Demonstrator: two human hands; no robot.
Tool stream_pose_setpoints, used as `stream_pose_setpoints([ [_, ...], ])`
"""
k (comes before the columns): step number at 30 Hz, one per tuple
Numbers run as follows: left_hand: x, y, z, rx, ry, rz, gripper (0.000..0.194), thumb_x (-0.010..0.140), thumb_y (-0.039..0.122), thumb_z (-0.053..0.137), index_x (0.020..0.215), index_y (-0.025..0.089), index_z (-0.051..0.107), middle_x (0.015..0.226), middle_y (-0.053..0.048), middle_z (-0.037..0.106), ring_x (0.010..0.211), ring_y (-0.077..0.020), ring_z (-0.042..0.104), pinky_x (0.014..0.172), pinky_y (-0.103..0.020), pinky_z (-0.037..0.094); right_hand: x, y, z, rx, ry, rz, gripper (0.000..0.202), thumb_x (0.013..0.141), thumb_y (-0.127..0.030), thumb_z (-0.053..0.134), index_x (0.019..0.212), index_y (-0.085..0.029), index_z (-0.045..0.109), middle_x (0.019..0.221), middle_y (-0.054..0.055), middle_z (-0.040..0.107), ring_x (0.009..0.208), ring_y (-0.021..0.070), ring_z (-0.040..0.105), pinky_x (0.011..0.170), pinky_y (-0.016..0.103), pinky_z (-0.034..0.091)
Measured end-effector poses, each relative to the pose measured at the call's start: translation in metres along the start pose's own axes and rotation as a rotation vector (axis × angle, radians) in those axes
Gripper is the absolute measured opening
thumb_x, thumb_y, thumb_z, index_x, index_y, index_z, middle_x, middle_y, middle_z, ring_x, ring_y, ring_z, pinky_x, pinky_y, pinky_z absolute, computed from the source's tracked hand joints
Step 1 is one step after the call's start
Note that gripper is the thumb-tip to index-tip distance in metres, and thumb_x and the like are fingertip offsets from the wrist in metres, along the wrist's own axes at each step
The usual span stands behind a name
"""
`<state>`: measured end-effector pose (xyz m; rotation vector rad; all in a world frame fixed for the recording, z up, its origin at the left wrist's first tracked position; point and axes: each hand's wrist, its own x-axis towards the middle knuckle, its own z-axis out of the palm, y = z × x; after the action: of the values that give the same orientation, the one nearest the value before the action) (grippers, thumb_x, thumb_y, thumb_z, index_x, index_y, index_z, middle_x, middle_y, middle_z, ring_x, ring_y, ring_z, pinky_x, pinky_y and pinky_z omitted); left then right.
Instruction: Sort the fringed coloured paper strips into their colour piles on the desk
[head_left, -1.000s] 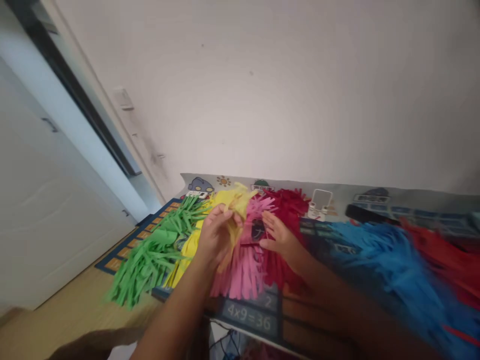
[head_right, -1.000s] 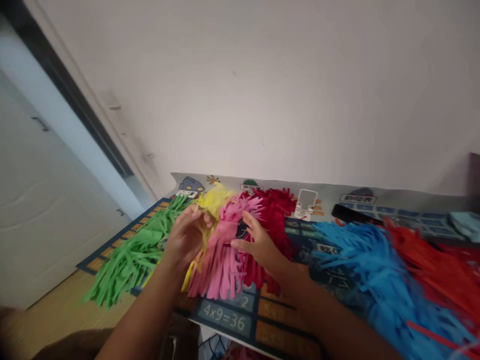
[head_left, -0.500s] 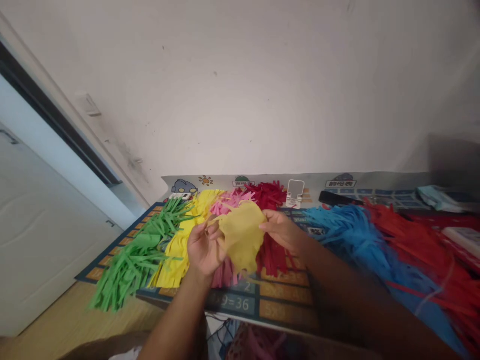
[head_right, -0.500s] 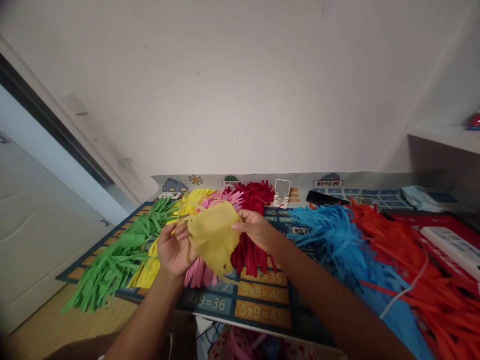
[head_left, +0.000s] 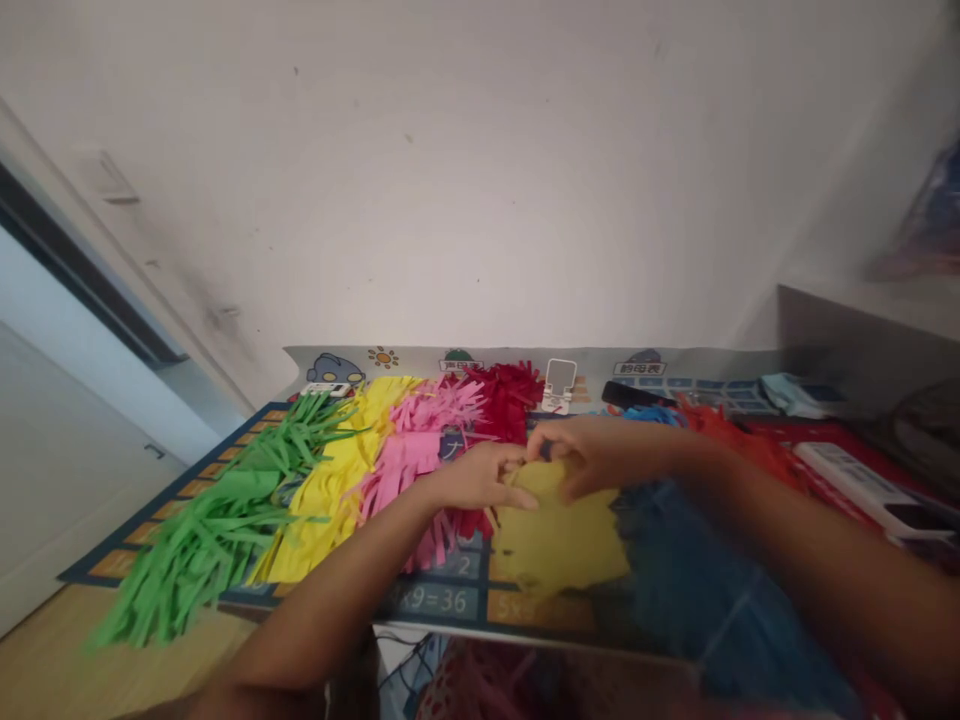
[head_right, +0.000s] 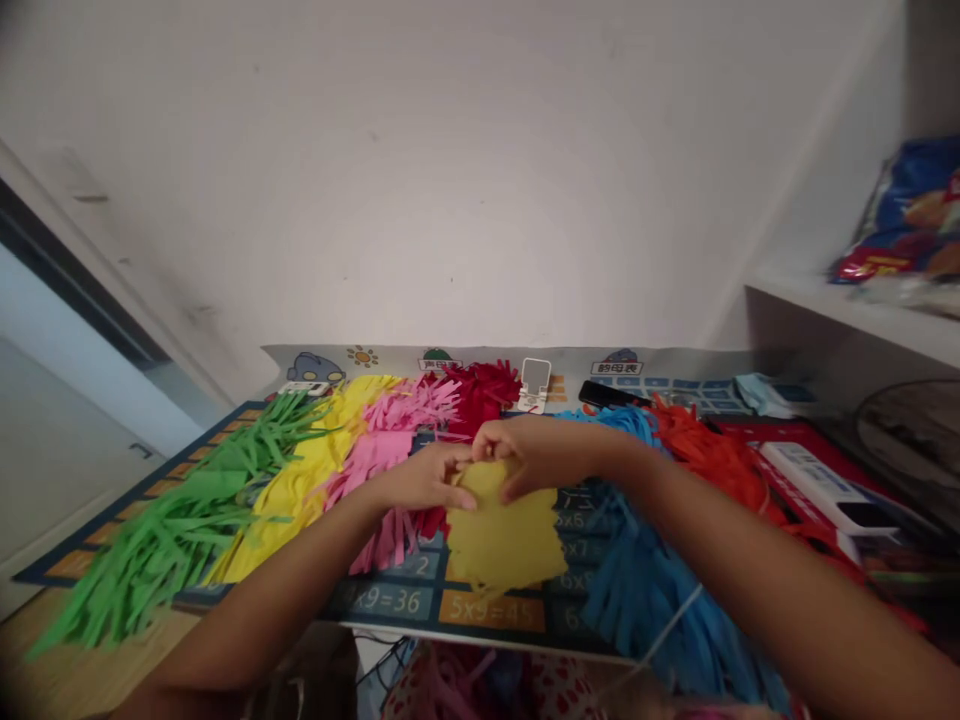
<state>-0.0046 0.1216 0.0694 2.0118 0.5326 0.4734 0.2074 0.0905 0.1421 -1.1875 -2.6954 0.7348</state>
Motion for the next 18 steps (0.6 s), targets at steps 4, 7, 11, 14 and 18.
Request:
stream_pose_setpoints([
  [4,0.005,-0.004,-0.013,0.232,0.243,-0.036,0.030,0.078,0.040,0.069,0.063,0.015,0.065,0.058,0.002,0.055,0.056,-0.0120,0.046,0.055,-0.021,0.031,-0.018,0.014,-0.011,-0.300,0.268,0.158,0.047,0.072,-0.013,0.069,0.117,-0.021,0.063,0.086,0.001,0.068,0.072,0.0168,0.060,0.060,0.024,0.033],
  [7,-0.008,0.002,-0.029,0.393,0.583,0.066,0.017,0.081,0.032,0.066,0.070,0.020,0.070,0.067,-0.002,0.063,0.065,-0.0166,0.052,0.065,-0.024,0.035,-0.035,0.013,0.005,-0.511,0.517,0.151,0.024,0.083,-0.018,0.062,0.106,-0.021,0.066,0.085,0.003,0.069,0.072,0.0185,0.059,0.063,0.028,0.030],
  [11,-0.045,0.009,-0.020,0.725,0.982,0.074,0.022,0.080,0.023,0.060,0.100,0.021,0.070,0.096,-0.009,0.070,0.091,-0.0270,0.060,0.087,-0.036,0.040,-0.055,0.009,0.058,-0.745,0.690,0.000,0.017,0.089,-0.016,0.053,0.076,-0.021,0.062,0.069,0.003,0.062,0.063,0.0173,0.051,0.060,0.032,0.023],
  [14,-0.061,0.012,0.025,0.997,1.090,0.163,0.045,0.076,0.020,0.063,0.121,0.022,0.059,0.123,-0.014,0.063,0.118,-0.0338,0.052,0.104,-0.049,0.030,-0.057,0.010,0.106,-0.772,0.691,-0.133,0.012,0.089,-0.012,0.054,0.085,-0.020,0.062,0.071,0.002,0.063,0.063,0.0169,0.051,0.060,0.033,0.026],
  [18,-0.048,-0.004,0.090,1.008,0.355,0.243,0.050,0.088,0.015,0.051,0.138,0.020,0.047,0.132,-0.010,0.063,0.126,-0.0258,0.052,0.118,-0.052,0.012,-0.055,0.012,0.154,-0.747,0.638,-0.132,0.010,0.088,-0.015,0.056,0.082,-0.021,0.060,0.071,0.002,0.062,0.063,0.0179,0.049,0.060,0.035,0.027],
])
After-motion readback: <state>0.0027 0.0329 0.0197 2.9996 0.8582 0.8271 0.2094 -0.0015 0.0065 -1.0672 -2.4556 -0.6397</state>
